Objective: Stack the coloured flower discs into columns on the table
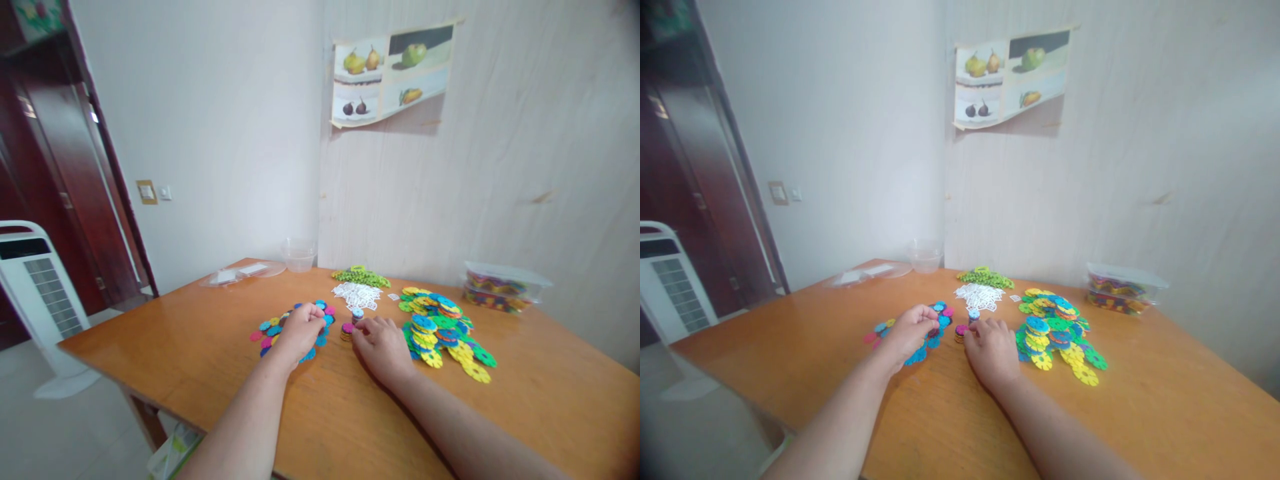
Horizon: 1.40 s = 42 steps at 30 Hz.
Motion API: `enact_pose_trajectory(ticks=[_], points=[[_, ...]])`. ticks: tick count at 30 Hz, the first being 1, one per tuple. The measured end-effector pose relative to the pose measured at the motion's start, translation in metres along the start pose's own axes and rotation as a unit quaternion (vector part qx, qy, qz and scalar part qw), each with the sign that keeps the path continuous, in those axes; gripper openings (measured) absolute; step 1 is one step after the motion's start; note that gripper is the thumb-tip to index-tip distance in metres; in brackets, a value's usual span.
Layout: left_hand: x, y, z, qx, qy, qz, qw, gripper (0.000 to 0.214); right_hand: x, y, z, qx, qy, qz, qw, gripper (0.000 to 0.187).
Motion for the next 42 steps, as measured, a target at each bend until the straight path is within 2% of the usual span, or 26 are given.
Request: enact_pose_trajectory(ticks=[5, 14, 18, 22, 30, 35, 39, 42], points=[[0.002, 0.005, -0.002, -0.026, -0.004, 0.011, 1.000, 0.016, 0.001, -0.001, -0.002, -0.003, 0.011, -0.033, 0.999, 0.023], [0.009, 0.016, -0.008, -0.095, 0.042, 0.030, 0.994, 0.024, -0.001, 0.002, -0.001, -0.014, -0.007, -0.022, 1.000, 0.023], [0.008, 0.016, -0.007, -0.096, 0.056, 0.006, 0.994, 0.024, 0.000, 0.000, -0.001, -0.009, -0.006, -0.017, 1.000, 0.024], [0.009, 0.007, -0.001, -0.042, 0.042, -0.023, 0.998, 0.022, -0.002, -0.003, -0.004, 0.005, -0.021, -0.004, 1.000, 0.023], [0.011, -0.031, 0.004, 0.144, 0.031, -0.047, 0.988, 0.018, -0.010, -0.009, -0.008, 0.036, -0.063, -0.016, 0.997, 0.022], [0.008, -0.045, 0.004, 0.214, 0.038, -0.083, 0.972, 0.021, -0.009, -0.006, -0.006, 0.048, -0.065, -0.028, 0.996, 0.022], [0.003, -0.062, -0.003, 0.274, 0.008, -0.097, 0.957, 0.028, -0.008, -0.006, -0.005, 0.058, -0.057, -0.036, 0.996, 0.023], [0.001, -0.075, -0.009, 0.294, -0.005, -0.083, 0.952, 0.029, -0.008, -0.006, -0.005, 0.061, -0.050, -0.038, 0.996, 0.022]])
Point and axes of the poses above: each hand's wrist, its own z-axis towards the middle knuckle, its own y-axis out of the palm, x = y × z, the point moved 6 cm from there along z, towards the middle knuckle, and after that the axes turned 10 degrees about y, right-handed, at the moved point
